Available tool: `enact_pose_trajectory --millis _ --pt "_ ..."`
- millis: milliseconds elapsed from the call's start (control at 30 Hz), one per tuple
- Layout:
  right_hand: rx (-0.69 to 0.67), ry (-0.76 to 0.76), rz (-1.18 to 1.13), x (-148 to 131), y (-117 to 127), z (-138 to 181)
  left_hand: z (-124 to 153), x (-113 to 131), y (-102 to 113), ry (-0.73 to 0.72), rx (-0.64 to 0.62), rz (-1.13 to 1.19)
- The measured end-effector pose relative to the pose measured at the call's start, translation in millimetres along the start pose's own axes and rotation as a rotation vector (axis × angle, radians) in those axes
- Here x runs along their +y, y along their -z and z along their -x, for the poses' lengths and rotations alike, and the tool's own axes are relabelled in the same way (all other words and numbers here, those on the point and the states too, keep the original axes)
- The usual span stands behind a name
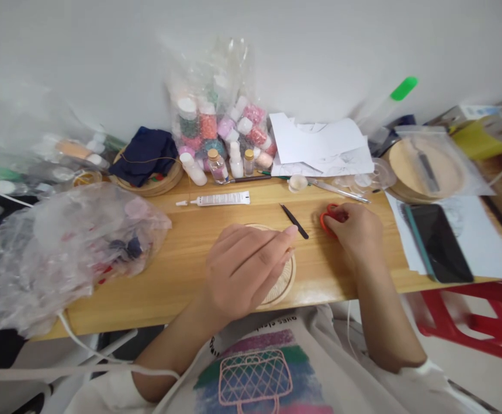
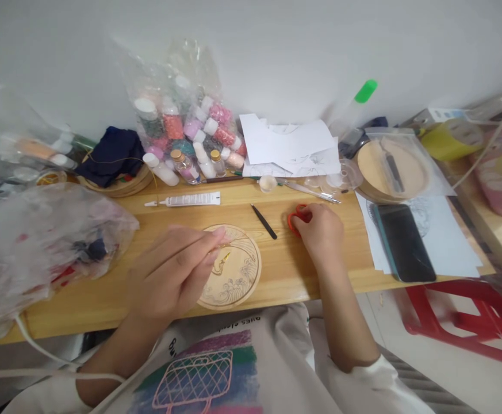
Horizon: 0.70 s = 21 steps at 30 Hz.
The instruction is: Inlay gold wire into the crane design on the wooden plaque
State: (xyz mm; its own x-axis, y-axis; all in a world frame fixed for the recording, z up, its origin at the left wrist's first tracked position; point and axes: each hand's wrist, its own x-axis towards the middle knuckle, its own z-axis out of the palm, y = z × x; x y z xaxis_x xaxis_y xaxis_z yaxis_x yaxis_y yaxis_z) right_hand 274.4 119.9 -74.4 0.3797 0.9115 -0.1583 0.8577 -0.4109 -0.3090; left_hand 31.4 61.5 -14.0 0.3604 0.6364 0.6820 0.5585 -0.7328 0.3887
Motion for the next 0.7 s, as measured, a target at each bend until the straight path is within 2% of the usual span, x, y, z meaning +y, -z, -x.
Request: enact_pose_trajectory --millis 133,233,367,467,500,567,700 --pt "-0.010 0.021 -0.004 1 1 -3 1 -1 -3 0.007 0.025 0.023" --pt "0.021 0.072 -0.013 4 0 -3 7 -14 -10 0.052 0.039 0.032" --pt "0.041 0.121 0.006 4 1 0 22 -60 -24 0.255 0.011 0.115" --pt "0.077 0.174 0.069 -11 3 7 29 -99 -32 0.338 -0.001 0.110" --pt "0.080 0.229 0.112 -20 3 10 31 -109 -34 0.362 0.000 0.111" --pt "0.012 0.443 0.146 -45 1 14 34 -122 -37 0.409 0.019 0.112" --pt "-0.128 0.797 0.129 -105 -12 8 40 -127 -40 0.456 0.067 0.113"
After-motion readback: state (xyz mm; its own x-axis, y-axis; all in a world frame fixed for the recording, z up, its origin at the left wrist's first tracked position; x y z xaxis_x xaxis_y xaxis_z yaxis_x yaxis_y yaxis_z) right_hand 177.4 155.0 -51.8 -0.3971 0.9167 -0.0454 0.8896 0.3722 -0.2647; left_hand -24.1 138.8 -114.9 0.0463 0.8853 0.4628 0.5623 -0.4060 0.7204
